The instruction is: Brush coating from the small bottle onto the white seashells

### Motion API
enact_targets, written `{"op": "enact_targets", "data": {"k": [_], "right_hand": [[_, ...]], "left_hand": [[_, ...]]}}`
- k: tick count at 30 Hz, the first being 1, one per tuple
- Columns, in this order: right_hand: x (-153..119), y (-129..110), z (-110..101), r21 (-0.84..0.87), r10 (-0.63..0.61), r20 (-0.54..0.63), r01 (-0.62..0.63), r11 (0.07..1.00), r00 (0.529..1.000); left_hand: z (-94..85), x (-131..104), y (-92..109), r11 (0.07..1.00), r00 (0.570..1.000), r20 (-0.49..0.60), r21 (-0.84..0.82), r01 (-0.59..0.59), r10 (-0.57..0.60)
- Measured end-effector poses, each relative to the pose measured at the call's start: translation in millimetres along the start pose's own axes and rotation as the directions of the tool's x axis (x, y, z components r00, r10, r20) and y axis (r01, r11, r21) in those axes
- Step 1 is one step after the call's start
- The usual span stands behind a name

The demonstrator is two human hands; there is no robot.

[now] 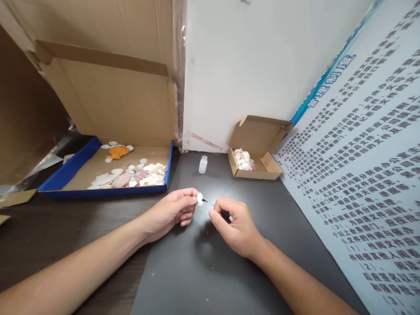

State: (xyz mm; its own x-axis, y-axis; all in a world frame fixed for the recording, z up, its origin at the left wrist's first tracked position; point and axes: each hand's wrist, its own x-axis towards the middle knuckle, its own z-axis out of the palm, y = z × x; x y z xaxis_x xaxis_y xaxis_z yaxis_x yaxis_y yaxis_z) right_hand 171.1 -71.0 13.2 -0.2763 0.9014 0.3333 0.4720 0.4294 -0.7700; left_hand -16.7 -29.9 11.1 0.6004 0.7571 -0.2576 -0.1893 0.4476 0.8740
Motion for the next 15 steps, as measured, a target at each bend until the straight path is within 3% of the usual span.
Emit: {"op": "enact_targets", "data": {"k": [5, 15], "right_hand": [[0.2, -3.0, -1.7, 0.034, -0.053, -0.072, 0.055, 0.998, 0.996], [-0.2, -1.5, -0.8, 0.017, -0.032, -0.045, 0.033, 0.999, 0.998]], "left_hand": [[-0.2, 0.3, -0.9, 0.999, 1.0, -0.003, 0.033, -0.006, 0.006], [-4.0, 2.5, -5.4, 0.997, 0.999, 0.028, 0.076, -0.027, 0.025]]}}
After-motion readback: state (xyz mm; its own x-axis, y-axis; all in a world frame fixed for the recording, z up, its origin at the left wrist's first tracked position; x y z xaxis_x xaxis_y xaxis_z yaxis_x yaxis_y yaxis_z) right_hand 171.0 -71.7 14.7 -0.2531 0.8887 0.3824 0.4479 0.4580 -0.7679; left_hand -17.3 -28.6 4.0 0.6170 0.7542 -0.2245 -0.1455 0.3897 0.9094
